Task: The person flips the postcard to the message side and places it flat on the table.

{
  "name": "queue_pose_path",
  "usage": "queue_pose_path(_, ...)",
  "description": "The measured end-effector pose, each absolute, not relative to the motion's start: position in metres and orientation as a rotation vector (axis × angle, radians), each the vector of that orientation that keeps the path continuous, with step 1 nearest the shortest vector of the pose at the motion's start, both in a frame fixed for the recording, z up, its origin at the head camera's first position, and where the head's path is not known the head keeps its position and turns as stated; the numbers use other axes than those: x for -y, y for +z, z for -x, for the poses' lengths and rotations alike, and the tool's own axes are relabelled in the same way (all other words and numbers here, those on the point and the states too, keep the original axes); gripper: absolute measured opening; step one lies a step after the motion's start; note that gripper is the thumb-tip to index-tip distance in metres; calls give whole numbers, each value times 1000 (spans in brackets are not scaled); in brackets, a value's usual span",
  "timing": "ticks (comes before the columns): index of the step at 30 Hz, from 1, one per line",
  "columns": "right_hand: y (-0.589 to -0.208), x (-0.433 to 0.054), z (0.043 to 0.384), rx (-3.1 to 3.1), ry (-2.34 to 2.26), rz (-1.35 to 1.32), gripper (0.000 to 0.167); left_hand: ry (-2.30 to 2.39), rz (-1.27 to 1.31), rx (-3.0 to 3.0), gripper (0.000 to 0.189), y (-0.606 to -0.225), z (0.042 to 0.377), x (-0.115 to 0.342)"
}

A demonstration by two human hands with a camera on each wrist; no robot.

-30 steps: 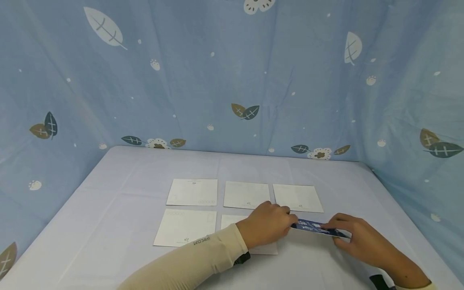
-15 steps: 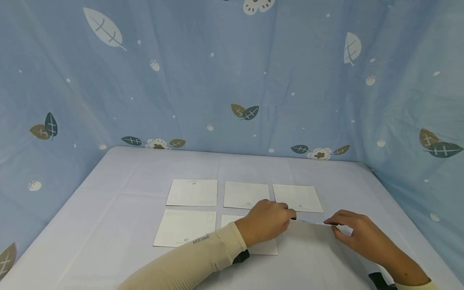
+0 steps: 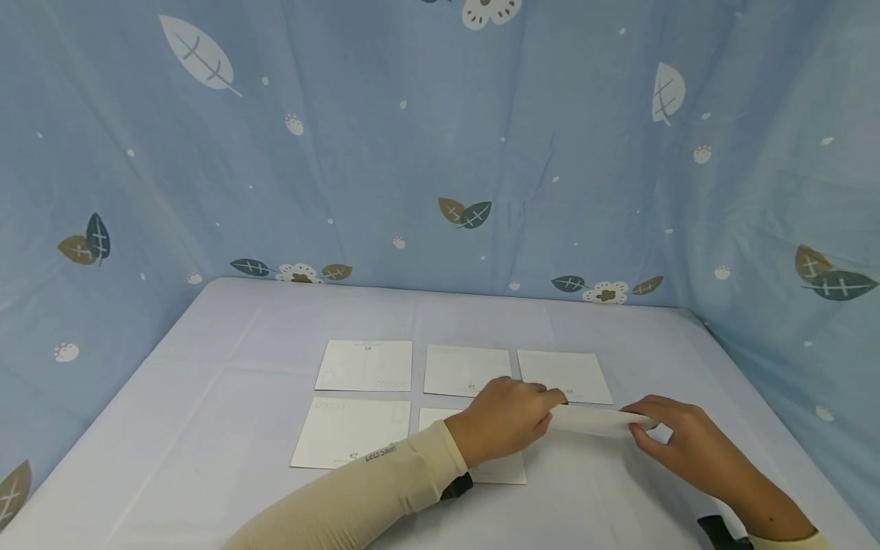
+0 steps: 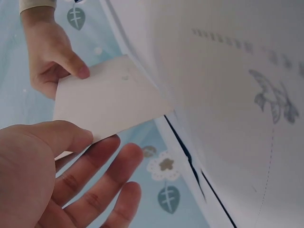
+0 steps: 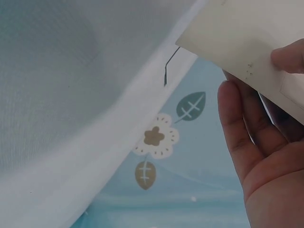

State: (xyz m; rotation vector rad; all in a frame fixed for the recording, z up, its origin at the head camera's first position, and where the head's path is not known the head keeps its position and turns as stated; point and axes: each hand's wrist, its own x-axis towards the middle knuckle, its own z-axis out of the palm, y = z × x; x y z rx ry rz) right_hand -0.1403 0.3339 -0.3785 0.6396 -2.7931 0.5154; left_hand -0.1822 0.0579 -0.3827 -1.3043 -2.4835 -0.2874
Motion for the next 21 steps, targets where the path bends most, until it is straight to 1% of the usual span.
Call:
queue_pose_path(4, -378, -334, 141, 2775, 527, -640, 34, -306, 1302, 2442, 30, -383, 183, -58)
queue_pose_path(10, -379, -334, 141, 2756, 568, -604, 41, -330, 1288, 2432, 35, -383, 182, -58)
queue_pose_path(16, -380, -334, 144, 2710, 691, -624, 50, -431, 1286, 2543, 40, -383, 181, -58)
queue_pose_path(21, -385, -334, 148, 2743, 748, -626, 54, -424, 1271, 2623, 43, -384, 181, -59)
